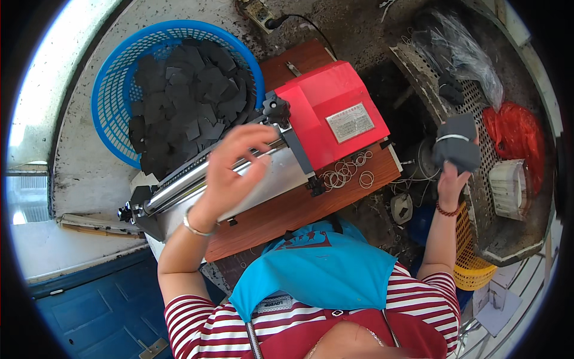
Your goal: Sort and stack small black shoe upper components.
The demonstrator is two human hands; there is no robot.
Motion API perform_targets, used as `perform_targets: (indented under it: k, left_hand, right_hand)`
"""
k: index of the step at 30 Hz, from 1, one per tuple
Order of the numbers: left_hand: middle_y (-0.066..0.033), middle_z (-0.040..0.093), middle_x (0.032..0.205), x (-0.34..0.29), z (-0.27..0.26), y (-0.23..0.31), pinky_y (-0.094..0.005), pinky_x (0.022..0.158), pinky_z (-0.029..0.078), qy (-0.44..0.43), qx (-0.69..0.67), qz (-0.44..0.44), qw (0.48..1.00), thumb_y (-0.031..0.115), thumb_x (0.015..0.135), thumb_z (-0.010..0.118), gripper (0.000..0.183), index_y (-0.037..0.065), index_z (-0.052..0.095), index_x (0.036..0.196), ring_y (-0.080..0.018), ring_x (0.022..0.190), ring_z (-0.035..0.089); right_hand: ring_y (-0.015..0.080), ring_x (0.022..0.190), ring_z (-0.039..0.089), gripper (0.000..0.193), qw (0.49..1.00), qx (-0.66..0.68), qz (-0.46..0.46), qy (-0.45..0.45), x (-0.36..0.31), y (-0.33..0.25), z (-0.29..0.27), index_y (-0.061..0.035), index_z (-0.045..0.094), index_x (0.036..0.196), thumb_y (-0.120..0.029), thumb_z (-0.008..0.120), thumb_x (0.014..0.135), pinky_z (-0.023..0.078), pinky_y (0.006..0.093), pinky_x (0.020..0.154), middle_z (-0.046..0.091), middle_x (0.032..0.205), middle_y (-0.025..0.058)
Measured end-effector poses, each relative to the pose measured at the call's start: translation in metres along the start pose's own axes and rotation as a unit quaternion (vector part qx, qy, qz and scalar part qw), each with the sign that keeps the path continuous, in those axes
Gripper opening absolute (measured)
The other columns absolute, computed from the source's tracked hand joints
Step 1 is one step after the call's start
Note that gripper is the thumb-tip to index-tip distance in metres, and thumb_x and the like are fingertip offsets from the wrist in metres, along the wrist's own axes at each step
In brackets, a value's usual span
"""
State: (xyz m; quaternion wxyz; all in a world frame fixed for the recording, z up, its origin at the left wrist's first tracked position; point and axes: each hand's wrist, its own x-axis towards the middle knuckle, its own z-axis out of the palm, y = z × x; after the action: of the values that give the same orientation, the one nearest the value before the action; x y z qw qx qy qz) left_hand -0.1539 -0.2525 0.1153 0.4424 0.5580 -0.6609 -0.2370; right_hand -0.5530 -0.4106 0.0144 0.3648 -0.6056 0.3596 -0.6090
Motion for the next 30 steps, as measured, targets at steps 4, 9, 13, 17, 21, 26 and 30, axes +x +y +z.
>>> perform_targets:
  k: [4, 9, 13, 17, 21, 26, 30]
  left_hand:
    - [-0.0138, 0.041, 0.141, -0.025, 0.065, 0.029, -0.0316, 0.094, 0.044, -0.199, -0.346, -0.101, 0.911, 0.017, 0.086, 0.063, 0.067, 0.008, 0.032, 0.145, -0.0220, 0.118, 0.049]
    - [-0.0121, 0.030, 0.143, -0.063, 0.044, 0.038, -0.0358, 0.107, 0.033, -0.177, -0.578, -0.220, 0.766, 0.019, 0.089, 0.061, 0.080, 0.009, 0.010, 0.151, -0.0214, 0.130, 0.036]
    - [-0.0110, 0.034, 0.139, -0.115, 0.017, 0.018, -0.0347, 0.108, 0.033, -0.144, -0.587, -0.198, 0.772, 0.015, 0.089, 0.060, 0.079, 0.013, 0.011, 0.152, -0.0201, 0.129, 0.037]
    - [-0.0107, 0.038, 0.135, -0.152, -0.026, 0.014, -0.0354, 0.106, 0.036, -0.102, -0.588, -0.257, 0.760, 0.017, 0.088, 0.065, 0.079, 0.014, 0.016, 0.151, -0.0214, 0.124, 0.043]
    - [-0.0131, 0.040, 0.134, -0.184, -0.046, 0.000, -0.0387, 0.103, 0.039, -0.029, -0.426, -0.188, 0.884, 0.031, 0.076, 0.079, 0.096, 0.011, 0.021, 0.149, -0.0240, 0.123, 0.044]
    - [-0.0157, 0.042, 0.132, -0.201, -0.063, -0.002, -0.0413, 0.100, 0.041, 0.028, -0.093, -0.041, 0.994, 0.031, 0.060, 0.086, 0.106, 0.011, 0.028, 0.147, -0.0307, 0.122, 0.045]
    - [-0.0184, 0.040, 0.133, -0.203, -0.073, 0.006, -0.0418, 0.101, 0.041, 0.014, 0.065, -0.004, 0.998, 0.024, 0.053, 0.084, 0.108, 0.011, 0.030, 0.146, -0.0355, 0.121, 0.046]
  right_hand:
    - [0.0373, 0.124, 0.046, 0.101, 0.975, 0.046, -0.178, -0.121, -0.056, -0.068, 0.108, -0.0055, 0.024, 0.145, -0.025, 0.084, 0.067, 0.040, 0.0462, 0.102, 0.029, 0.145, 0.0234]
    - [0.0465, 0.128, 0.038, 0.086, 0.923, -0.184, -0.319, -0.109, -0.122, -0.103, 0.185, -0.0078, 0.023, 0.141, -0.019, 0.077, 0.075, 0.041, 0.0528, 0.101, 0.024, 0.142, 0.0280]
    - [0.0462, 0.132, 0.031, 0.090, 0.919, -0.163, -0.320, -0.162, -0.172, -0.117, 0.217, -0.0075, 0.022, 0.142, -0.023, 0.078, 0.073, 0.041, 0.0523, 0.101, 0.022, 0.142, 0.0298]
    - [0.0467, 0.134, 0.028, 0.096, 0.928, -0.074, -0.252, -0.264, -0.193, -0.134, 0.244, -0.0074, 0.027, 0.143, -0.020, 0.080, 0.063, 0.030, 0.0511, 0.107, 0.021, 0.146, 0.0298]
    - [0.0389, 0.135, 0.030, 0.092, 0.911, 0.012, -0.180, -0.372, -0.199, -0.152, 0.260, -0.0056, 0.029, 0.143, -0.032, 0.077, 0.069, 0.029, 0.0458, 0.108, 0.027, 0.147, 0.0232]
    - [0.0297, 0.125, 0.043, 0.071, 0.928, 0.050, -0.066, -0.364, -0.203, -0.174, 0.277, -0.0021, 0.042, 0.136, -0.044, 0.062, 0.082, 0.035, 0.0402, 0.102, 0.044, 0.137, 0.0183]
    - [0.0317, 0.112, 0.051, 0.046, 0.901, -0.053, -0.173, -0.393, -0.197, -0.190, 0.284, -0.0038, 0.056, 0.123, -0.026, 0.059, 0.083, 0.040, 0.0402, 0.096, 0.053, 0.124, 0.0173]
